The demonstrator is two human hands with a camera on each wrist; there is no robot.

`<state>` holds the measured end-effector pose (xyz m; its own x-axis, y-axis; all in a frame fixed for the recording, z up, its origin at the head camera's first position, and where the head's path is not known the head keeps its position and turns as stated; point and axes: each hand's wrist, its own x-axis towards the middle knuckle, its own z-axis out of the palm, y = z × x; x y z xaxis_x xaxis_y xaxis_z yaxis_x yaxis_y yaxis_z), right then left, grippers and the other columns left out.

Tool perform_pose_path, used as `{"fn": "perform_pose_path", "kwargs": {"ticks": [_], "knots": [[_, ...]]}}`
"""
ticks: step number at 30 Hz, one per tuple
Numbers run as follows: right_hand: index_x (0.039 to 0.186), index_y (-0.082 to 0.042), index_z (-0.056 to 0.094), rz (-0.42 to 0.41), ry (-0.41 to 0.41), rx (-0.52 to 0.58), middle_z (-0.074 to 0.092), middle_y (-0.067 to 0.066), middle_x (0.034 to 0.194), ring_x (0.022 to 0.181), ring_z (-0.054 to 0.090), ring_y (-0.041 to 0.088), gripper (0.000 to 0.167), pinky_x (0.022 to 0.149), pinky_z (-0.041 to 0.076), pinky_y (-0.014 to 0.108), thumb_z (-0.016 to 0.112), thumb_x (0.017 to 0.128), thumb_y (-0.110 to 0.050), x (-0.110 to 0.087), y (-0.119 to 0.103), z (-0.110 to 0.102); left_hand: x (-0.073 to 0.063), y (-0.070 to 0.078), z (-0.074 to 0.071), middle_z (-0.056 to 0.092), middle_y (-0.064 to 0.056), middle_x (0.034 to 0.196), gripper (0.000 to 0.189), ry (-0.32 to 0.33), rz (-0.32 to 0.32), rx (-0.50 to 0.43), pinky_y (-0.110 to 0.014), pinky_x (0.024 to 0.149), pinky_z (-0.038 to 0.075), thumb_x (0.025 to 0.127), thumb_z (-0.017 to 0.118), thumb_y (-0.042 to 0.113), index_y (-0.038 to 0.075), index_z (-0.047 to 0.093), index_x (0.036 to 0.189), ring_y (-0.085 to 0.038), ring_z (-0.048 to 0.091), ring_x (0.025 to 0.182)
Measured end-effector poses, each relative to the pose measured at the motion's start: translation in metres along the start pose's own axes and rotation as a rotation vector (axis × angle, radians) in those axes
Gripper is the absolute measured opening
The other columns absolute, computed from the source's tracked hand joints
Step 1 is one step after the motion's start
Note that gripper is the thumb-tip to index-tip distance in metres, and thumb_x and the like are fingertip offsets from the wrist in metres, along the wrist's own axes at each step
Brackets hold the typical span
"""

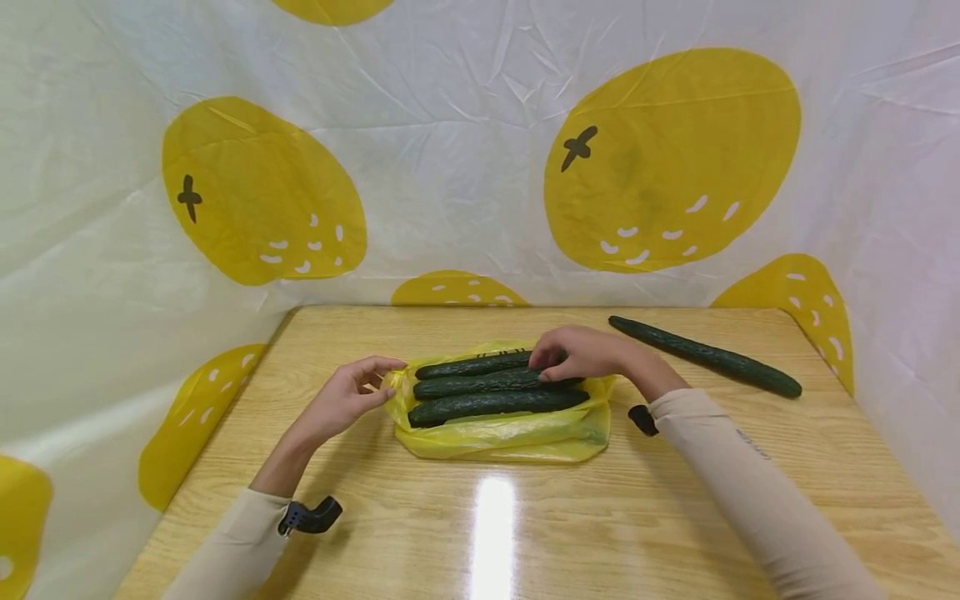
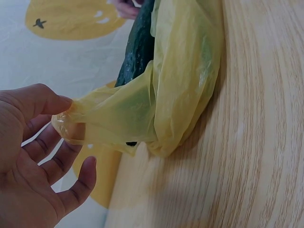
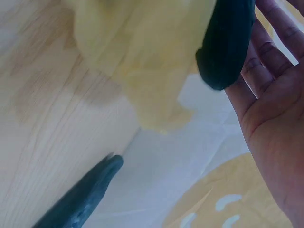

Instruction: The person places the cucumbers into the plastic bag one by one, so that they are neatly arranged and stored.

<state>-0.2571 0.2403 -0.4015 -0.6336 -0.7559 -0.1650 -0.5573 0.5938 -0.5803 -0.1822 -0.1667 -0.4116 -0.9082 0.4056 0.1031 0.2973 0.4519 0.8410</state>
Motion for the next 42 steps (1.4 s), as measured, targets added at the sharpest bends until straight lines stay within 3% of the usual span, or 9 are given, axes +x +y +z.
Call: {"fn": "perform_pose_path", "kwargs": {"ticks": [21,33,42], "knots": [[0.128,-0.012,0.066,0.073,0.145,0.113,0.064,0.014,0.127,0.117,0.062,0.026,0.029,0.1,0.05,0.05,0.065,0.101,-0.023,-0.044,0.024,-0.021,0.004,0.001,0.0,0.064,-0.017,0.116,0.038,-0.003,-0.01,-0.003,-0.027,0.068,0.05,0.096,0.065,0.0,0.005,0.064,0.134,-0.03,0.057,0.093],[0.136,-0.006,0.06,0.122,0.258,0.093,0.067,0.012,0.12,0.11,0.065,0.025,0.038,0.093,0.054,0.04,0.066,0.1,-0.016,-0.065,0.04,-0.025,0.005,0.002,-0.001,0.065,-0.018,0.117,0.037,-0.002,-0.016,-0.007,-0.027,0.068,0.049,0.096,0.065,-0.001,0.005,0.065,0.133,-0.029,0.056,0.092],[0.141,-0.003,0.056,0.145,0.28,0.053,0.068,0.009,0.121,0.109,0.065,0.025,0.045,0.091,0.054,0.04,0.068,0.099,-0.017,-0.078,0.055,-0.026,0.005,0.003,-0.001,0.064,-0.017,0.113,0.037,-0.006,-0.012,-0.009,-0.027,0.068,0.048,0.096,0.065,-0.001,0.005,0.065,0.132,-0.029,0.056,0.091]]}}
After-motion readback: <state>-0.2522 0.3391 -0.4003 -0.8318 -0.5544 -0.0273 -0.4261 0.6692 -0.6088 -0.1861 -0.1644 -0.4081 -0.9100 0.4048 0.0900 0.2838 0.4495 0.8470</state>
